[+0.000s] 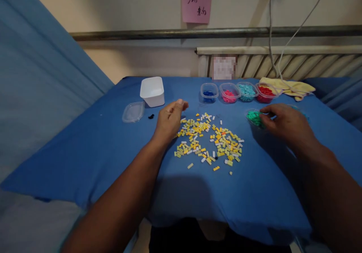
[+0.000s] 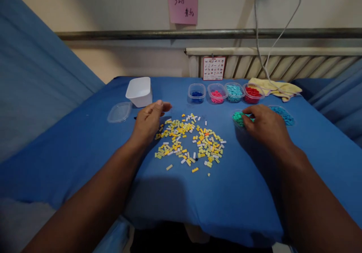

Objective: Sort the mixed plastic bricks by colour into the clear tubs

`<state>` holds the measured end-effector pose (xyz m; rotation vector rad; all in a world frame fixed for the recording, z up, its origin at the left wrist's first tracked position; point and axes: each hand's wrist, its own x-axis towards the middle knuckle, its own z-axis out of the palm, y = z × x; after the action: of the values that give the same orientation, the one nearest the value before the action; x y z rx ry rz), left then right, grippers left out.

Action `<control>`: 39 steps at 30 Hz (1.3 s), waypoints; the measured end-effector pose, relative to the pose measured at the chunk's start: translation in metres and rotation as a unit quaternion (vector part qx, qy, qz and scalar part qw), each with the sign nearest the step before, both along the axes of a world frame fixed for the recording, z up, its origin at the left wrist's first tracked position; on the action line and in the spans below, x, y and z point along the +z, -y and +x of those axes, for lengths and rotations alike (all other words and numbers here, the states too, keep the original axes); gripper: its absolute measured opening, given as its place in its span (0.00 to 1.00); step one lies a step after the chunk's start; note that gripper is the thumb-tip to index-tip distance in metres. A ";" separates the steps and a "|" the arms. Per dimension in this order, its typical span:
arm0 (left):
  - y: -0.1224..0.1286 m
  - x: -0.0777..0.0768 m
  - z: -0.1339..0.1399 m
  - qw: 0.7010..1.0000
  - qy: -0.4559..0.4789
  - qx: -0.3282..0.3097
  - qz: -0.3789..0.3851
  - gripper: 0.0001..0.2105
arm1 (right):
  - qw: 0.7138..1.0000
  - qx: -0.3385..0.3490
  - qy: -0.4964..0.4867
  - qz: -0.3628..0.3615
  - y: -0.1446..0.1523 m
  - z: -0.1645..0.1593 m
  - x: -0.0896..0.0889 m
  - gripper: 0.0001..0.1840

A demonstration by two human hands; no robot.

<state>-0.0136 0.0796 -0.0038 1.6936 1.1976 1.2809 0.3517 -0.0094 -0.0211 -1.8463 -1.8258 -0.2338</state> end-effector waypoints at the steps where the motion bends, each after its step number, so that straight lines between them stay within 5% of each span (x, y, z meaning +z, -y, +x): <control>1: -0.005 -0.005 -0.003 1.000 -0.024 0.002 0.003 0.28 | 0.999 -0.027 0.009 -0.023 -0.002 0.010 -0.004 0.14; 5: -0.013 -0.025 -0.010 0.989 -0.144 -0.029 -0.002 0.32 | 0.999 -0.038 0.015 -0.030 -0.005 0.016 -0.010 0.17; 10: 0.000 -0.030 0.003 0.962 -0.251 -0.086 0.064 0.31 | 0.989 0.135 -0.056 0.008 0.001 -0.038 -0.009 0.24; 13: 0.012 -0.024 0.020 0.975 -0.191 -0.115 0.018 0.32 | 0.958 0.255 -0.030 -0.127 0.010 -0.081 -0.015 0.39; 17: 0.017 -0.009 0.028 0.988 -0.095 -0.122 -0.022 0.34 | 0.922 0.311 0.042 -0.225 0.019 -0.113 -0.020 0.50; 21: 0.002 -0.005 0.006 0.996 -0.079 -0.029 0.011 0.35 | 0.927 0.307 0.055 -0.209 0.020 -0.115 -0.021 0.48; 28: -0.030 -0.037 -0.015 0.997 -0.030 0.046 -0.049 0.42 | 0.929 0.313 0.058 -0.191 0.023 -0.123 -0.038 0.49; 33: -0.024 -0.042 0.002 0.994 0.049 -0.016 -0.093 0.38 | 0.930 0.314 0.070 -0.180 0.017 -0.147 -0.038 0.51; 37: -0.019 -0.033 0.006 0.954 0.197 -0.110 -0.196 0.36 | 0.920 0.339 0.059 -0.187 0.015 -0.167 -0.028 0.49; 39: -0.022 -0.028 0.002 0.948 0.225 -0.096 -0.201 0.35 | 0.916 0.351 0.048 -0.191 0.011 -0.168 -0.024 0.48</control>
<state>-0.0119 0.1017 -0.0322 1.1137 0.9150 1.1293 0.1841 -0.0209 -0.0447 -1.2787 -2.6081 0.3238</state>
